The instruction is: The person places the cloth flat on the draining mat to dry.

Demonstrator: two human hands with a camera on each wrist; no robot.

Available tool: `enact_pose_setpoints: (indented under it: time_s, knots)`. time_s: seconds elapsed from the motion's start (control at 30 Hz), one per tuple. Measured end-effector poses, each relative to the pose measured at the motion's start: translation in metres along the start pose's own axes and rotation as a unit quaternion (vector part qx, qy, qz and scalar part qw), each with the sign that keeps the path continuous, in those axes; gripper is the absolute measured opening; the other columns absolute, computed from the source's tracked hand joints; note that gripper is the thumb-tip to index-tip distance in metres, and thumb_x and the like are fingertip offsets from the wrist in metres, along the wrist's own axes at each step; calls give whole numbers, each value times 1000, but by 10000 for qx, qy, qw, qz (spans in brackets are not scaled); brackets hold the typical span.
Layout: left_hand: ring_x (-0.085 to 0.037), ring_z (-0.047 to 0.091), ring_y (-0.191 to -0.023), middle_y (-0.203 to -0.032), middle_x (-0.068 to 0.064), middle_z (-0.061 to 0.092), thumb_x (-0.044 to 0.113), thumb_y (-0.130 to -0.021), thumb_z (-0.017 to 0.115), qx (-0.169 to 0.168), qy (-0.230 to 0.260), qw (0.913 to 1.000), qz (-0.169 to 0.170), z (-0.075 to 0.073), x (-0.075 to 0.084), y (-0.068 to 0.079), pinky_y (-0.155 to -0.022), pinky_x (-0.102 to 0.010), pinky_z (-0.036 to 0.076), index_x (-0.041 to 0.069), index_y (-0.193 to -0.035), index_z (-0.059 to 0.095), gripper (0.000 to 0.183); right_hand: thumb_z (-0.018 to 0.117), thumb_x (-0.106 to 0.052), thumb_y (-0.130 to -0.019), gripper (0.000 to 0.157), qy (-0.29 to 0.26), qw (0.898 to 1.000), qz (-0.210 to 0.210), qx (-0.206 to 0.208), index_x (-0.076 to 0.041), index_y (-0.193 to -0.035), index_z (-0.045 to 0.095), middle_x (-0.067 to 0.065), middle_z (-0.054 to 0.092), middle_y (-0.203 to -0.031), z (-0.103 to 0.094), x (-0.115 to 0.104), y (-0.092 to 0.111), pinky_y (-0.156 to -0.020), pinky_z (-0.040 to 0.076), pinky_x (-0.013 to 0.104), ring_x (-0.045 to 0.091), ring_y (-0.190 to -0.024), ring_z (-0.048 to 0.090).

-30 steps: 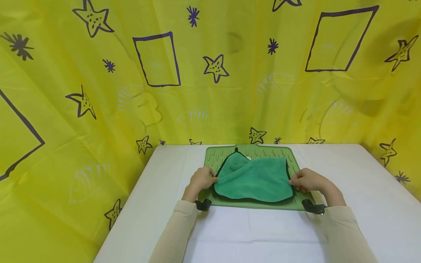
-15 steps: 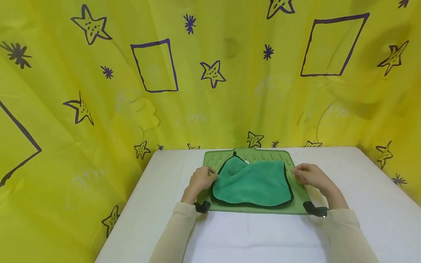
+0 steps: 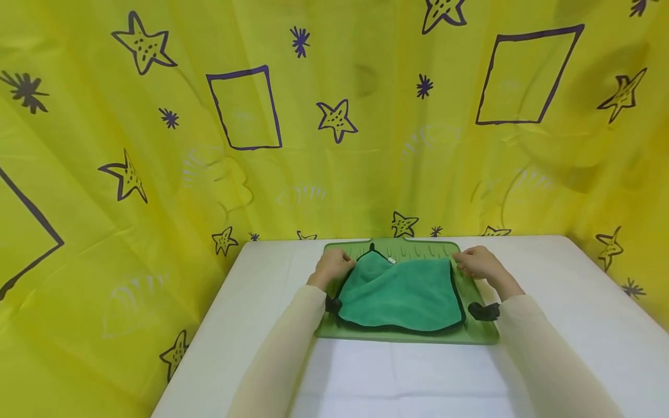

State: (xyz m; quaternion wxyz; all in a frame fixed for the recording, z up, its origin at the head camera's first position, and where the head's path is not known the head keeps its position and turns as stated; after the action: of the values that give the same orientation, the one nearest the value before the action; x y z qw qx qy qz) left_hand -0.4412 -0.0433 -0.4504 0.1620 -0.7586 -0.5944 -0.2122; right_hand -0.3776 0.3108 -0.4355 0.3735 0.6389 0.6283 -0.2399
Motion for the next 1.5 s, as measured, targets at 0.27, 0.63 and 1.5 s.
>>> enact_pose_setpoints:
  time_s: [0.27, 0.63, 1.5]
  knots:
    - [-11, 30, -47, -47, 6, 24, 31, -91, 64, 201, -261, 9995, -30, 9, 9, -2, -45, -25, 27, 16, -45, 38, 55, 44, -36, -100, 52, -103, 9994, 272, -187, -3, -64, 60, -4, 45, -47, 17, 4, -18, -43, 31, 24, 9, -41, 35]
    - [-10, 30, -44, -46, 7, 27, 25, -89, 67, -160, -90, 9998, -99, 14, 9, -3, -44, -24, 25, 17, -47, 38, 52, 50, -21, -96, 35, 67, 9999, -75, 130, -14, -62, 45, -6, 31, -54, 28, 7, -18, -50, 36, 27, 10, -48, 34]
    - [-14, 45, -60, -73, -1, 58, 22, -89, 66, -6, 795, 9967, 134, -11, -16, 12, -53, -25, 38, 10, -74, 64, 19, 44, -18, -98, 22, -101, 9989, -456, -78, -3, -84, 50, 1, 42, -70, 13, 0, 4, -63, 39, 32, 15, -65, 42]
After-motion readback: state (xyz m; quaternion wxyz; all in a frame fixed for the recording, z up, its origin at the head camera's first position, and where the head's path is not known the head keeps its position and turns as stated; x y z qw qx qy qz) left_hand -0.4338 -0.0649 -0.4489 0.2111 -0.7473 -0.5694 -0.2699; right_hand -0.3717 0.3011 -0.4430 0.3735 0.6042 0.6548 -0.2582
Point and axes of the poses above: each hand's wrist, its own y-axis away from the middle knuckle, its own z-axis out of the palm, x = y × z, the point moved 4 cm from there along -y, towards the middle knuckle
